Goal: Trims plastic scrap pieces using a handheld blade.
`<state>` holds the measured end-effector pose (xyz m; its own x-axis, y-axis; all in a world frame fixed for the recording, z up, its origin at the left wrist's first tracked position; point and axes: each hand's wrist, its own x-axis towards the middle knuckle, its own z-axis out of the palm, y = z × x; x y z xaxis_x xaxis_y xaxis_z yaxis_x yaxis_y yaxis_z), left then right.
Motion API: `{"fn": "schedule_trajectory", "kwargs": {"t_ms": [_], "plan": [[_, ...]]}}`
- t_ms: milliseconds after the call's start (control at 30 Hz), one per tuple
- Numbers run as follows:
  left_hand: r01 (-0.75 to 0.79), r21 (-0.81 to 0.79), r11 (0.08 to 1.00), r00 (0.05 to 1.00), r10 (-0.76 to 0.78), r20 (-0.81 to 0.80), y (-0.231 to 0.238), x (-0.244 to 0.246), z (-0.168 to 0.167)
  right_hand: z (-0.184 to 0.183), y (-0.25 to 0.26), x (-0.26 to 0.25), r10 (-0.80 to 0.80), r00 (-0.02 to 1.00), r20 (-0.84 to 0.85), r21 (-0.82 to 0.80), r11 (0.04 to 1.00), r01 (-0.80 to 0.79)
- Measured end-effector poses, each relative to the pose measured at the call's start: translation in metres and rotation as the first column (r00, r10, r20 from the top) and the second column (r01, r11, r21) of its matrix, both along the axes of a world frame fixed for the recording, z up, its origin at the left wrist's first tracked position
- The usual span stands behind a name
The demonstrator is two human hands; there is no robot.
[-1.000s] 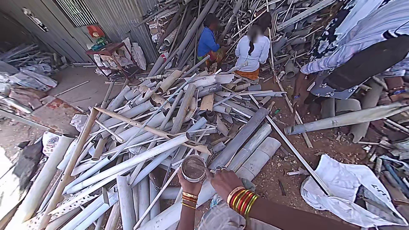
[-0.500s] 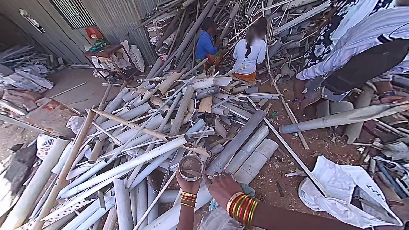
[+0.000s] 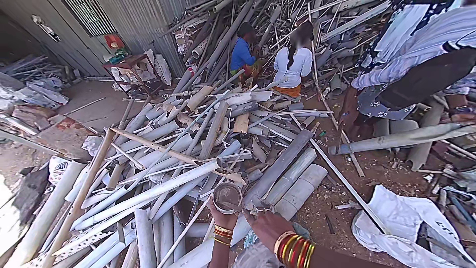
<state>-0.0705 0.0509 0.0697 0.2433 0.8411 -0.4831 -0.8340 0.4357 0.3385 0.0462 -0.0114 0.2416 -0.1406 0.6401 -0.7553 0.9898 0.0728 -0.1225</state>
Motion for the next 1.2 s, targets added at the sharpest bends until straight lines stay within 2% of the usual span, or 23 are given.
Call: {"fn": "schedule_trajectory", "kwargs": {"t_ms": [67, 167, 300, 433, 567, 667, 800, 933, 1067, 1200], "plan": [[-0.031, 0.017, 0.999, 0.999, 0.030, 0.033, -0.001, -0.002, -0.003, 0.000, -0.005, 0.002, 0.010, 1.000, -0.015, -0.003, 1.000, -0.010], [-0.063, -0.033, 0.997, 0.998, 0.062, -0.023, -0.002, 0.002, 0.000, -0.006, 0.004, 0.009, -0.064, 0.998, 0.009, 0.009, 0.998, 0.063], [-0.096, 0.075, 0.993, 0.994, 0.093, 0.052, 0.000, -0.001, -0.008, 0.001, -0.005, 0.005, -0.008, 0.999, -0.040, -0.023, 1.000, 0.007], [-0.076, 0.019, 0.997, 0.997, 0.075, 0.019, -0.002, 0.001, -0.003, -0.006, 0.010, 0.012, -0.069, 0.997, -0.021, 0.010, 0.998, 0.069], [-0.049, 0.067, 0.997, 0.992, 0.041, 0.118, -0.004, -0.002, -0.005, -0.003, 0.001, 0.007, 0.014, 0.999, -0.051, 0.004, 1.000, -0.014], [-0.026, 0.040, 0.999, 0.996, 0.022, 0.086, -0.006, 0.000, -0.007, -0.008, 0.008, 0.010, -0.024, 0.999, -0.030, 0.017, 1.000, 0.025], [-0.054, 0.089, 0.995, 0.992, 0.042, 0.122, -0.008, -0.002, -0.009, 0.000, 0.000, 0.005, 0.015, 0.999, -0.053, -0.012, 1.000, -0.015], [-0.071, 0.064, 0.995, 0.995, 0.066, 0.076, -0.010, 0.003, -0.005, -0.007, 0.017, 0.014, -0.087, 0.995, -0.045, 0.027, 0.996, 0.088], [-0.092, 0.092, 0.992, 0.992, 0.083, 0.098, -0.010, 0.003, -0.006, -0.006, 0.006, 0.003, -0.023, 0.998, -0.052, 0.026, 0.999, 0.024], [-0.129, 0.050, 0.990, 0.990, 0.126, 0.062, -0.012, 0.005, 0.001, -0.008, 0.020, 0.013, -0.125, 0.991, -0.040, 0.058, 0.990, 0.127]]}}
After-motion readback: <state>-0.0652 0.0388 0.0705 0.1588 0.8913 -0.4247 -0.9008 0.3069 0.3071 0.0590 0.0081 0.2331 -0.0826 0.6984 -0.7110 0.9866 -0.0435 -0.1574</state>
